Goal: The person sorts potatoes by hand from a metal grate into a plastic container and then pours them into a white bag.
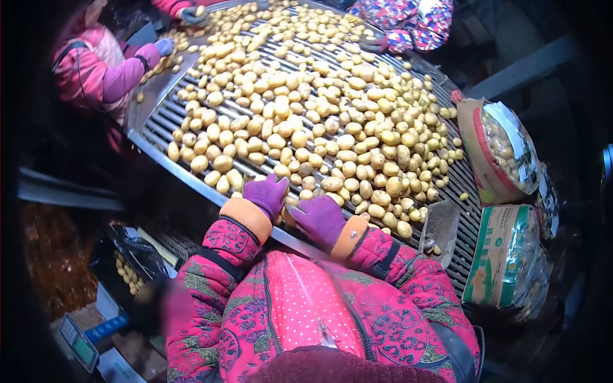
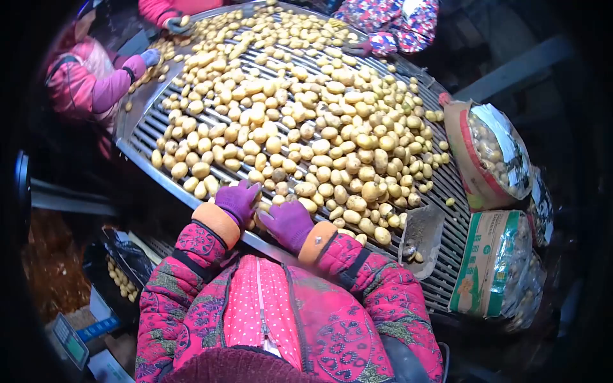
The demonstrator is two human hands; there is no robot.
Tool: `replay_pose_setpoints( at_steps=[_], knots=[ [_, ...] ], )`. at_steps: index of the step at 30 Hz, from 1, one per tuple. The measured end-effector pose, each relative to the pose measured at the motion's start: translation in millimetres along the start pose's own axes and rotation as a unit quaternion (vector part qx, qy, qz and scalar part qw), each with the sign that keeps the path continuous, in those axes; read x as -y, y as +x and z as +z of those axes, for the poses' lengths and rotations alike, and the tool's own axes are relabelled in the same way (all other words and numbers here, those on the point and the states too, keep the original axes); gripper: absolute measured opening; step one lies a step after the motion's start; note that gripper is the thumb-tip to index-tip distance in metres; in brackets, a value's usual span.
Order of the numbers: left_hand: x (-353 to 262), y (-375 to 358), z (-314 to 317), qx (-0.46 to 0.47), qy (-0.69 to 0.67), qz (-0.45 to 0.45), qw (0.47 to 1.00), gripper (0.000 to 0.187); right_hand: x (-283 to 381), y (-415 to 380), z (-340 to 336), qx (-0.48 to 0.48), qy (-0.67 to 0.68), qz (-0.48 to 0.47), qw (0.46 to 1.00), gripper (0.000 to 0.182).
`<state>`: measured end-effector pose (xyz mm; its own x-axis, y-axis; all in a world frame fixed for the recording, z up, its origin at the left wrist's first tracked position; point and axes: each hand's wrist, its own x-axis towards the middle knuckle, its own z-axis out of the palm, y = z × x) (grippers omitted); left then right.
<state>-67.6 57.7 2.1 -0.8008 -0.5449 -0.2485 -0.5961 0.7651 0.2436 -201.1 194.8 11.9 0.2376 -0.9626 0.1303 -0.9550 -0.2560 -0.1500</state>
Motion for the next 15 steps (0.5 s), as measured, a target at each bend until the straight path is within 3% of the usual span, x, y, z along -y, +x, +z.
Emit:
replay_pose_setpoints(
  at_steps=[3, 6, 9, 12, 14, 15],
  knots=[
    [-4.2, 22.6, -4.2, 0.057, 0.037, -0.043, 0.997, 0.033, -5.2, 4.0, 11.4, 0.011, -0.026, 0.014, 1.0, 0.024],
    [4.7, 25.0, -12.3, 0.099, 0.053, -0.01, 0.994, 0.03, -13.9, 6.8, 7.6, 0.007, -0.015, -0.009, 1.0, 0.024],
    [10.4, 16.0, -16.8, 0.064, 0.001, -0.008, 0.998, 0.028, -30.0, 3.2, -5.7, 0.086, 0.083, 0.038, 0.992, 0.033],
    [22.0, 11.4, -21.2, 0.054, -0.06, 0.0, 0.997, 0.03, -40.9, -6.7, -6.3, -0.004, 0.193, 0.057, 0.98, 0.031],
    [35.7, 9.2, -15.0, -0.001, -0.159, 0.016, 0.987, 0.037, -43.5, -11.3, -8.1, 0.006, 0.208, 0.081, 0.975, 0.031],
    [45.5, 7.9, -5.5, -0.086, -0.176, 0.04, 0.98, 0.044, -44.7, -12.0, -8.7, -0.017, 0.244, 0.095, 0.965, 0.033]
  ],
)
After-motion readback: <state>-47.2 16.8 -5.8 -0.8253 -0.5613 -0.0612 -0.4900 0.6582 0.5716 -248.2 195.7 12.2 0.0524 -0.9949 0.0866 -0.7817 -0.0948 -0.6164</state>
